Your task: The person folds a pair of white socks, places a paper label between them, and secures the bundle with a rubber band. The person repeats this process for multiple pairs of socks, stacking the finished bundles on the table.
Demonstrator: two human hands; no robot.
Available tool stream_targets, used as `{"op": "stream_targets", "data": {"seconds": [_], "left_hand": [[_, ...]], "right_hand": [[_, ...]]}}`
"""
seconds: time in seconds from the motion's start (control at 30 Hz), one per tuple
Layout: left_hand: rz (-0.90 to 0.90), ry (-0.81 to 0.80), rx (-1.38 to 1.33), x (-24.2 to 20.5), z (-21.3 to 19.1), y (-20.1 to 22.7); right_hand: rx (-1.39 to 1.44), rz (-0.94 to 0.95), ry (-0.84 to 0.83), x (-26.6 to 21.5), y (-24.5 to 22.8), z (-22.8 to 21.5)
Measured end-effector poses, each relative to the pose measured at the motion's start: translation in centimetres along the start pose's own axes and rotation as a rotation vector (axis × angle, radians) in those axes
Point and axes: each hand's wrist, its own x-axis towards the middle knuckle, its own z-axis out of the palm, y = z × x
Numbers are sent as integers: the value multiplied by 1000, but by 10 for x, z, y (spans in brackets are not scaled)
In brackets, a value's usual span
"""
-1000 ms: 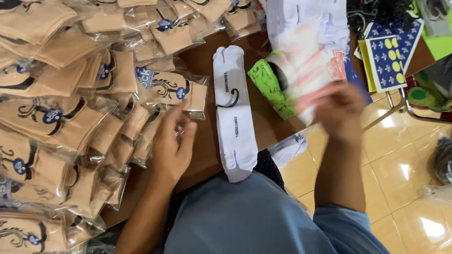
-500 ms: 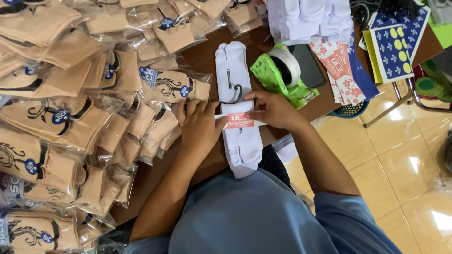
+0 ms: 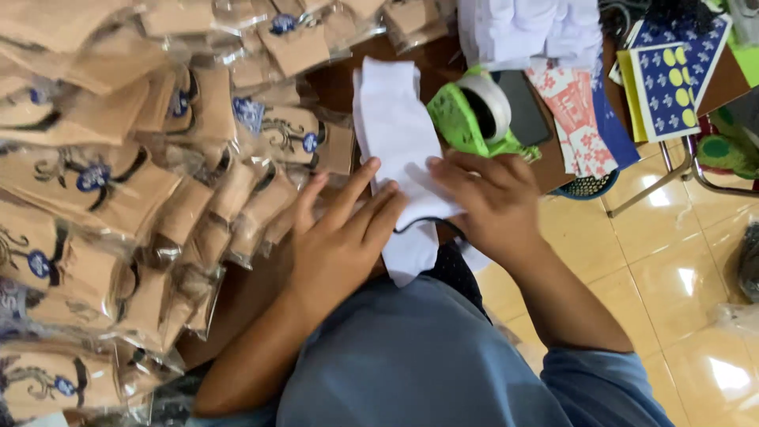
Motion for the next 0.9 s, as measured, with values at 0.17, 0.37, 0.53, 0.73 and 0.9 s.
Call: {"op": "stream_targets", "data": {"seconds": [0.17, 0.37, 0.53, 0.73, 0.9], "left_hand": [[-47, -265, -161, -62, 36, 17], [-11, -282, -317, -81, 50, 6], [22, -532, -357, -54, 33, -31], [-282, -522, -707, -79, 86, -20], [-339, -473, -565, -88, 100, -3]], "right_hand": [[-121, -55, -29, -62, -11, 52], [210, 748, 87, -90, -16, 65], [359, 312, -102, -73, -10, 74], [561, 206, -177, -60, 0, 72], [414, 275, -116, -50, 3, 40]]}}
